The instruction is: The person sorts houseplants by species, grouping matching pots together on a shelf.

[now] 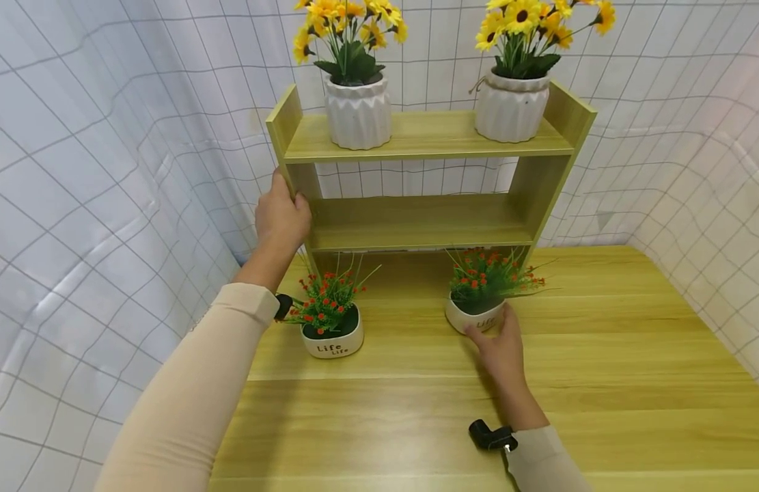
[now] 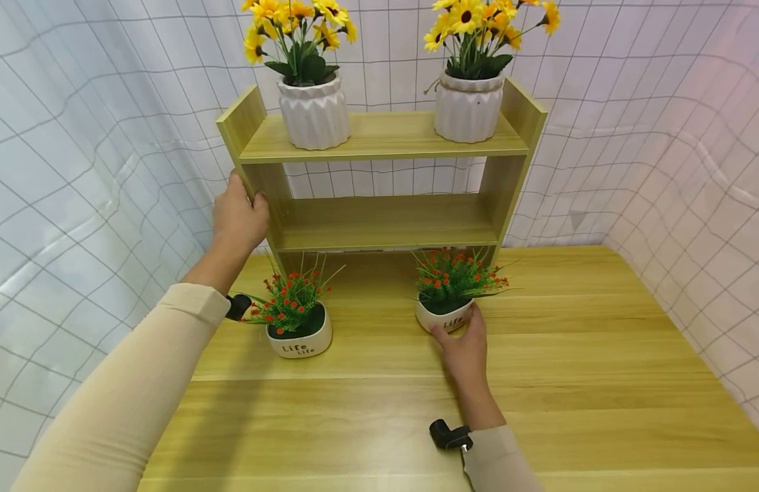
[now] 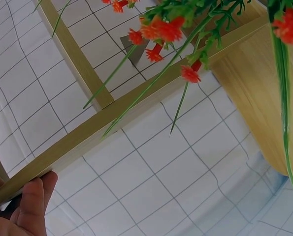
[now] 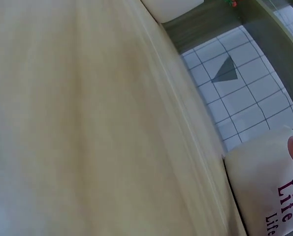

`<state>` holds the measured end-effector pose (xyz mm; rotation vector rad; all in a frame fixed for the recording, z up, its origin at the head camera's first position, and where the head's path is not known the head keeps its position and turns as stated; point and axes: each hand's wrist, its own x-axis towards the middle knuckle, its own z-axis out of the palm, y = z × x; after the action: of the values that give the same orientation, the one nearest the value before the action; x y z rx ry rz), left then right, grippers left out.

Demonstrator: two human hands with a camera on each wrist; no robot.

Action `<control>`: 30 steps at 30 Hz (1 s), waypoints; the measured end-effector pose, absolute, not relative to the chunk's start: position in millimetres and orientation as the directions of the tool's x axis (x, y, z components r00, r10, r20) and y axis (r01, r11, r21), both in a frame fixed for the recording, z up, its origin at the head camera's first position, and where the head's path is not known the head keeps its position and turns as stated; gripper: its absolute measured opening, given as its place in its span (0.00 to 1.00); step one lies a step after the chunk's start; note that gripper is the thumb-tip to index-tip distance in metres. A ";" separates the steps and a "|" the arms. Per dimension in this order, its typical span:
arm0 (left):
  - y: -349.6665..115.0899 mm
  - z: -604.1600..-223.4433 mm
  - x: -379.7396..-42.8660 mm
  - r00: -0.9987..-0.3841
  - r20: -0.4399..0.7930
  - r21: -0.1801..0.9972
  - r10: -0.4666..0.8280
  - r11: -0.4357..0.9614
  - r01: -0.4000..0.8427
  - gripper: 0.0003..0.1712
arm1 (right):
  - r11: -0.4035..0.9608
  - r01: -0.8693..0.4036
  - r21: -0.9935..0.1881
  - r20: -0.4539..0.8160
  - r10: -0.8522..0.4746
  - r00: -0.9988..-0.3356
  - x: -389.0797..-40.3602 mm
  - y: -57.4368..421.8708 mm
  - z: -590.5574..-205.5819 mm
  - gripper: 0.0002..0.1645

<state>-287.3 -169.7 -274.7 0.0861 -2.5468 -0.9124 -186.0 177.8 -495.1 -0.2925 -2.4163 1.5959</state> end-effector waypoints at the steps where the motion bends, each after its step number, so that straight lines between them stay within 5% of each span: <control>1: -169.6 -275.0 -287.7 -0.905 0.375 0.618 -0.199 0.781 0.085 0.26 | 0.392 0.034 -0.919 0.089 0.291 -0.953 -187.4 178.6 -495.4 0.60; 21: -168.8 -276.8 -287.1 -0.894 0.394 0.623 -0.211 0.777 0.090 0.23 | 0.388 -0.057 -0.920 0.156 0.228 -0.961 -209.6 189.5 -500.9 0.63; 30: -169.1 -276.0 -287.8 -0.893 0.393 0.616 -0.219 0.784 0.079 0.24 | 0.276 -0.233 -0.933 0.293 0.201 -0.935 -216.8 180.1 -498.6 0.63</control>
<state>-287.8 -169.1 -276.0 0.1048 -2.5245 -0.9000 -216.8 180.1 -498.6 0.0291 -2.1975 1.6999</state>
